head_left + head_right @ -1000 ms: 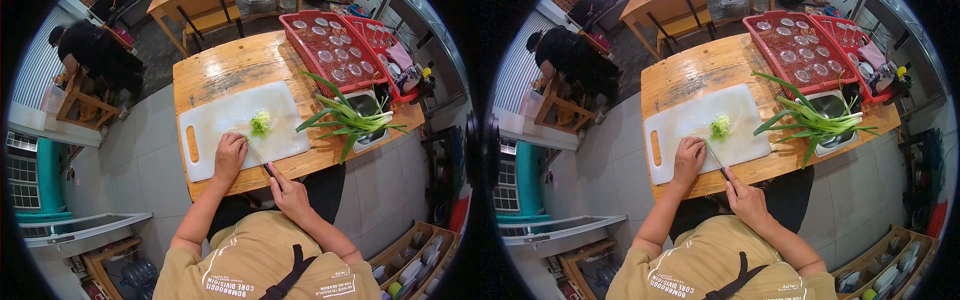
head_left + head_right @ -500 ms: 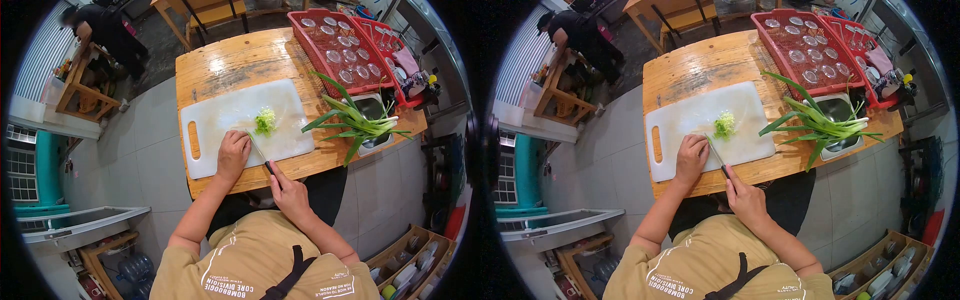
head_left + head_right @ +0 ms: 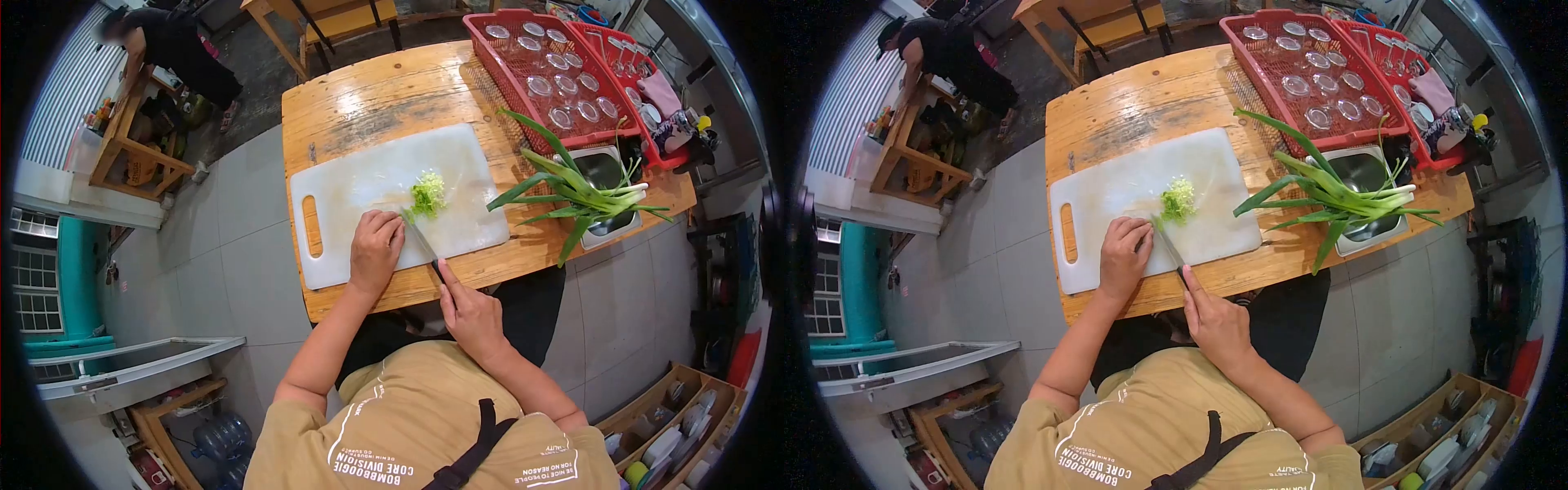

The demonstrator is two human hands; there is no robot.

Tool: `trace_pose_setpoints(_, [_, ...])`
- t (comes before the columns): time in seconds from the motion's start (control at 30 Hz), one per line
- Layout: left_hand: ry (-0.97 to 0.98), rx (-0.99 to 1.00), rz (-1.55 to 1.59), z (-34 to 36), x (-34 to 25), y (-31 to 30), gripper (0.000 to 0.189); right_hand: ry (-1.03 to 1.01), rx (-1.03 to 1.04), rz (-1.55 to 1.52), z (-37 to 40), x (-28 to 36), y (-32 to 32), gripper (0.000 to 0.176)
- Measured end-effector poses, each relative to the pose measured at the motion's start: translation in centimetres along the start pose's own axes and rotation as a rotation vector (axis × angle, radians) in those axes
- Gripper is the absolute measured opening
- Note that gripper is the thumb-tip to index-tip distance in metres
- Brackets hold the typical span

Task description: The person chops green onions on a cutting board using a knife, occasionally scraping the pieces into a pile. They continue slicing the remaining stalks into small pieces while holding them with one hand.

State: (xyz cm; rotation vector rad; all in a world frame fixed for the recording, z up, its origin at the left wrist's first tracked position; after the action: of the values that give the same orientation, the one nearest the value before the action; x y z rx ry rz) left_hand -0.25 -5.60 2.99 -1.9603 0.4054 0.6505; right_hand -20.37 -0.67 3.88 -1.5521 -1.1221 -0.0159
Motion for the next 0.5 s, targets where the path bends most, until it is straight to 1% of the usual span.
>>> trace_pose_setpoints(0.1, [0.007,0.004,-0.004,-0.02,-0.11,-0.05,0.013,0.049,0.021,-0.001,-0.16,-0.8,0.31,0.052])
trace_pose_setpoints(0.17, [0.005,0.003,-0.005,0.01,-0.19,-0.18,0.013,0.082,-0.021,-0.105,0.2,-1.21,0.28,0.05])
trace_pose_setpoints(0.2, [0.004,0.005,-0.005,0.05,-0.26,-0.18,0.013,0.083,-0.018,-0.105,0.23,-1.13,0.16,0.05])
trace_pose_setpoints(0.27, [0.002,0.002,-0.001,0.14,-0.09,-0.05,0.012,0.135,0.038,-0.181,0.41,-1.24,0.32,0.048])
trace_pose_setpoints(0.37, [-0.002,-0.002,-0.006,0.13,-0.1,-0.05,0.012,0.165,0.063,-0.214,0.42,-1.3,0.32,0.048])
trace_pose_setpoints(0.5, [-0.006,0.001,-0.014,0.05,-0.28,-0.08,0.012,0.161,0.046,-0.25,0.3,-1.3,0.31,0.048])
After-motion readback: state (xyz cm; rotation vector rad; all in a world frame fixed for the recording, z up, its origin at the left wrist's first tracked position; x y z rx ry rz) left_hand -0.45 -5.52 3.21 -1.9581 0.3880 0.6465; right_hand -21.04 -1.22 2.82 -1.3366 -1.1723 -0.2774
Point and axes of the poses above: each hand's wrist, its own z-axis away from the middle knuckle, its own y-axis out of the palm, x = y × z, the point moved 10 cm from there along -z, towards the middle knuckle, and after that the axes turned 14 degrees about -y, right-handed, at the moved point
